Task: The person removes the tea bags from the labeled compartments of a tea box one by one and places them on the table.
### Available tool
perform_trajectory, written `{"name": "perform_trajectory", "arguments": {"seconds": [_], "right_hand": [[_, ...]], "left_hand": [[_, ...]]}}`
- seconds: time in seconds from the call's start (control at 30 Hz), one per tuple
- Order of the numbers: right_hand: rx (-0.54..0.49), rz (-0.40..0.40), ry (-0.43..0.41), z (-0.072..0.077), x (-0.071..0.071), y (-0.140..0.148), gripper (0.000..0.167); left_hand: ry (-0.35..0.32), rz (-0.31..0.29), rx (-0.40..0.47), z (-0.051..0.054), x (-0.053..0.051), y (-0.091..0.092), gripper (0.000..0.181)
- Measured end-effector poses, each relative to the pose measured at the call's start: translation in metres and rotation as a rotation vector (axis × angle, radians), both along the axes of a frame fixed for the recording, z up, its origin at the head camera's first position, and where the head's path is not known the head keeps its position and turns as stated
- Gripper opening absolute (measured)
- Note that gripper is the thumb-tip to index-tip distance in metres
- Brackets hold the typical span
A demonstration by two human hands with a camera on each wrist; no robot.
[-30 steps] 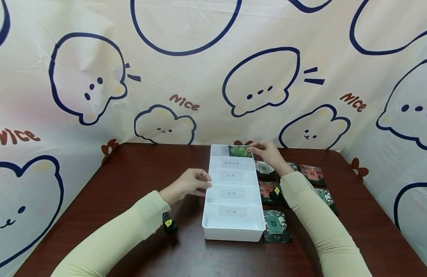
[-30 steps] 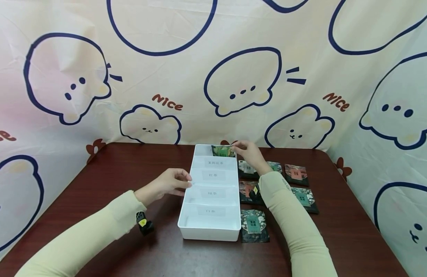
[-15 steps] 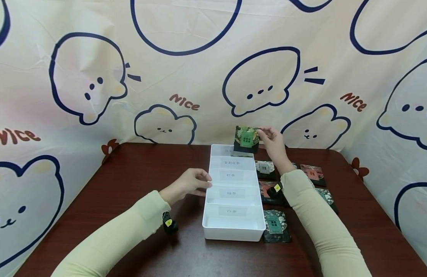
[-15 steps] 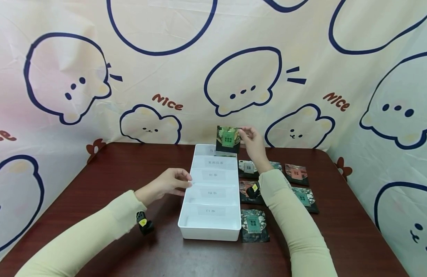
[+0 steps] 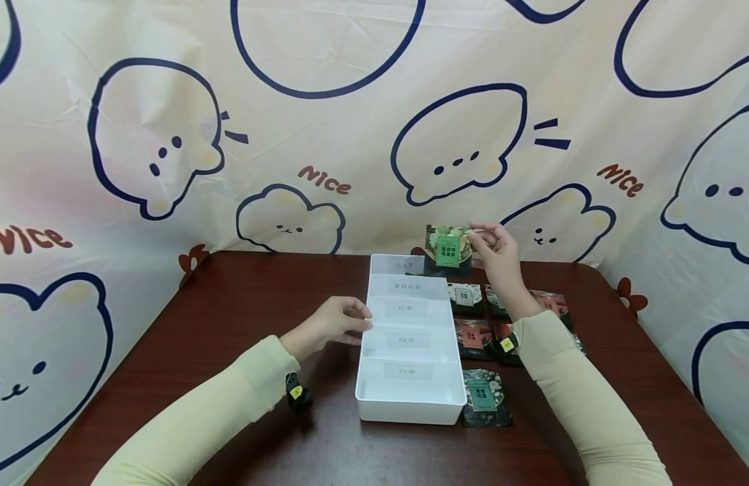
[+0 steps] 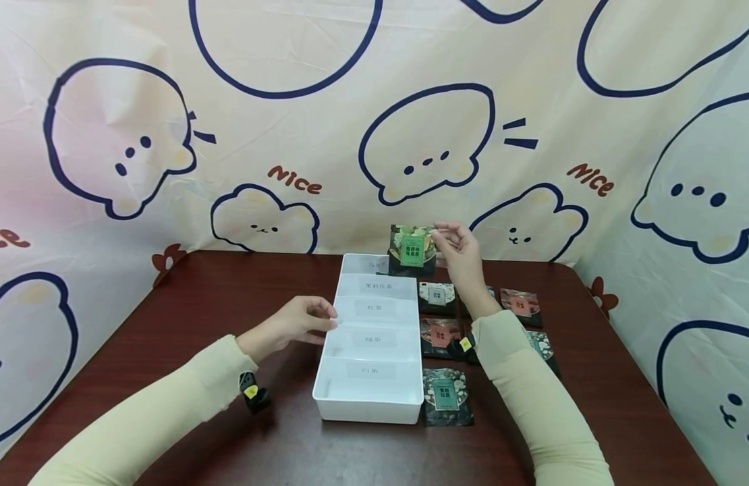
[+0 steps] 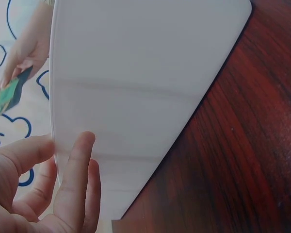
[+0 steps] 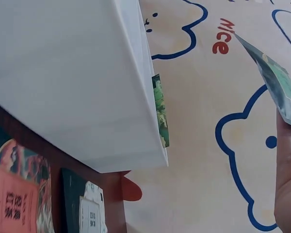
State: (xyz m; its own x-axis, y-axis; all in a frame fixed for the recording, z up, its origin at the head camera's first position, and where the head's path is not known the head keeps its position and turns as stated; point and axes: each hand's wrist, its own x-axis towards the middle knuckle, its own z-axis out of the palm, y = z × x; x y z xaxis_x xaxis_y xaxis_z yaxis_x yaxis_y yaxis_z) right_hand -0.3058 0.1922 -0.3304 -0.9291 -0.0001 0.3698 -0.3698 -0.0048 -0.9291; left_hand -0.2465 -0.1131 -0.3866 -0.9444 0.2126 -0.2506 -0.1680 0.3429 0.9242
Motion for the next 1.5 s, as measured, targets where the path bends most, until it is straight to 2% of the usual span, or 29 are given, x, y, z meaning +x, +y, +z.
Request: {"name": "perform_trajectory", "arguments": {"seconds": [0.23,0.5,0.8,1.03,1.2,1.5], "right_hand": [[0.048,-0.025,0.042,-0.009,0.01,0.022,0.026],[0.074,-0.023,-0.002,-0.006,0.045,0.039,0.015],[0.183,-0.037,-0.043,-0.027,0.068,0.071,0.023],[0.281,-0.055,-0.083,-0.044,0.089,0.09,0.021],[0.268,-0.017,-0.165,-0.06,0.104,0.103,0.018],[0.353,0.018,-0.372,-0.081,0.127,0.126,0.022]], "left_hand": [[0.001,-0.004,-0.003,0.0,0.0,0.0,0.016],[-0.003,0.001,-0.002,-0.001,0.0,-0.002,0.016],[0.001,-0.005,0.002,-0.002,-0.001,-0.002,0.016],[0.001,-0.002,0.005,-0.002,0.0,-0.002,0.017],[0.006,0.0,0.003,-0.001,0.0,0.0,0.016],[0.005,0.005,0.0,0.0,0.0,0.001,0.017]]}}
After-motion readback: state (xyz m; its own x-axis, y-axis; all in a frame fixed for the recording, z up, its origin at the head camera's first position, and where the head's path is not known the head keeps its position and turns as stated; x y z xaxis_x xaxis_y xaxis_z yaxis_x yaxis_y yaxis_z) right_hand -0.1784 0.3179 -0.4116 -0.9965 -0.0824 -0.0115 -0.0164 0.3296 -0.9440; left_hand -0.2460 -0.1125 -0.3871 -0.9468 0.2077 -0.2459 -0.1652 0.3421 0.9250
